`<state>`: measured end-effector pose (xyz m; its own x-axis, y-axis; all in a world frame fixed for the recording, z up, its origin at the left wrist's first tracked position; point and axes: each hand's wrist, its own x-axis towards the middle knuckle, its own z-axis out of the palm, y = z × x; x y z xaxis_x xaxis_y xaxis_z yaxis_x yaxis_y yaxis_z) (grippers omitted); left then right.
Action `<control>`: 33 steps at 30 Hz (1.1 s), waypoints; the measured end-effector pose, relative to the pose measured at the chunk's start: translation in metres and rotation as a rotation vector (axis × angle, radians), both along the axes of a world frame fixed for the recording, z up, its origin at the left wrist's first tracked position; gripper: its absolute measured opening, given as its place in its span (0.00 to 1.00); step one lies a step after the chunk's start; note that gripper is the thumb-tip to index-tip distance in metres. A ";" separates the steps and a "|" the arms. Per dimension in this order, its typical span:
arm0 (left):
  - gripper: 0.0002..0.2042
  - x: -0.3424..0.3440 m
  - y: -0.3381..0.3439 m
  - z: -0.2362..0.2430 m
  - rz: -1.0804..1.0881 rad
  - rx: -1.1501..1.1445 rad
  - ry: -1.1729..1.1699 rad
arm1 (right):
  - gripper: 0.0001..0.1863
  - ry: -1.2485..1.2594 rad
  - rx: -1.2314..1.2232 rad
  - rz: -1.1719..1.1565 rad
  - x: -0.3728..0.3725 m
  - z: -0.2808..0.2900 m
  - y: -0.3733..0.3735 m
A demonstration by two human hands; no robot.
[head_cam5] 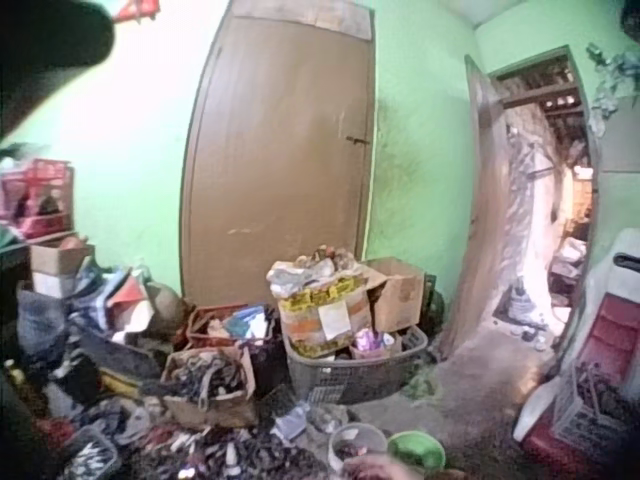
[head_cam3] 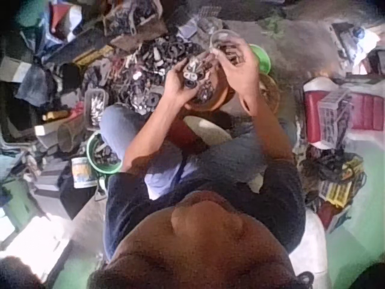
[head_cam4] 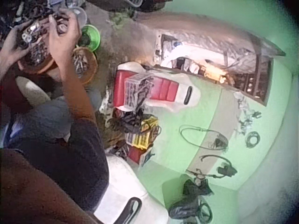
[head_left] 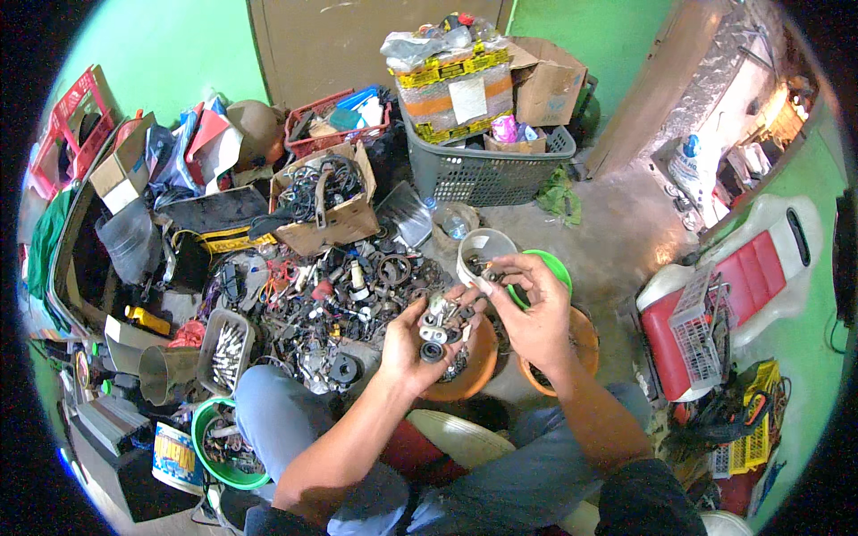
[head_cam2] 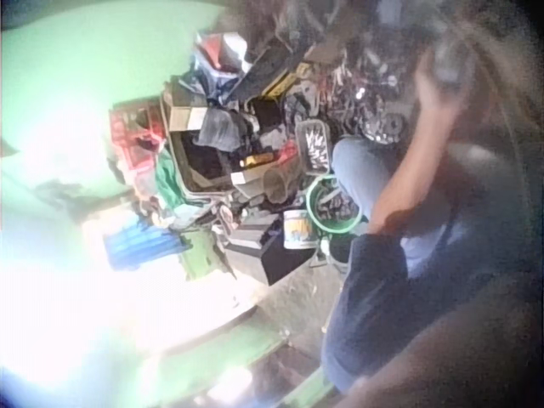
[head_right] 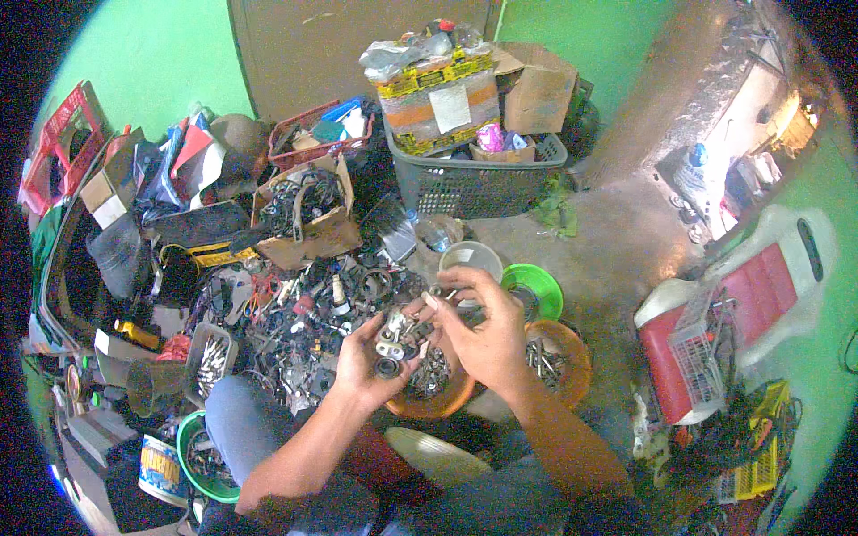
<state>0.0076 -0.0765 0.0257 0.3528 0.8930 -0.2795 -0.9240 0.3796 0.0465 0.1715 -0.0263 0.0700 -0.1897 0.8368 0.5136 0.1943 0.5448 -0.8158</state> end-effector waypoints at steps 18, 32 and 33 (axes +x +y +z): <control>0.26 0.004 0.002 -0.005 0.065 -0.003 0.009 | 0.11 0.094 0.246 -0.163 0.021 0.026 0.006; 0.25 0.004 0.001 -0.007 0.059 0.040 0.031 | 0.11 0.260 0.095 -0.091 0.018 0.024 -0.003; 0.25 0.004 0.002 -0.008 0.060 0.041 0.034 | 0.12 0.193 0.176 -0.111 0.020 0.022 -0.001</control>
<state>0.0116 -0.0748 0.0177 0.2894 0.9231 -0.2534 -0.9426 0.3209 0.0922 0.1916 -0.0276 0.0925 0.0132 0.7420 0.6703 0.1112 0.6651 -0.7384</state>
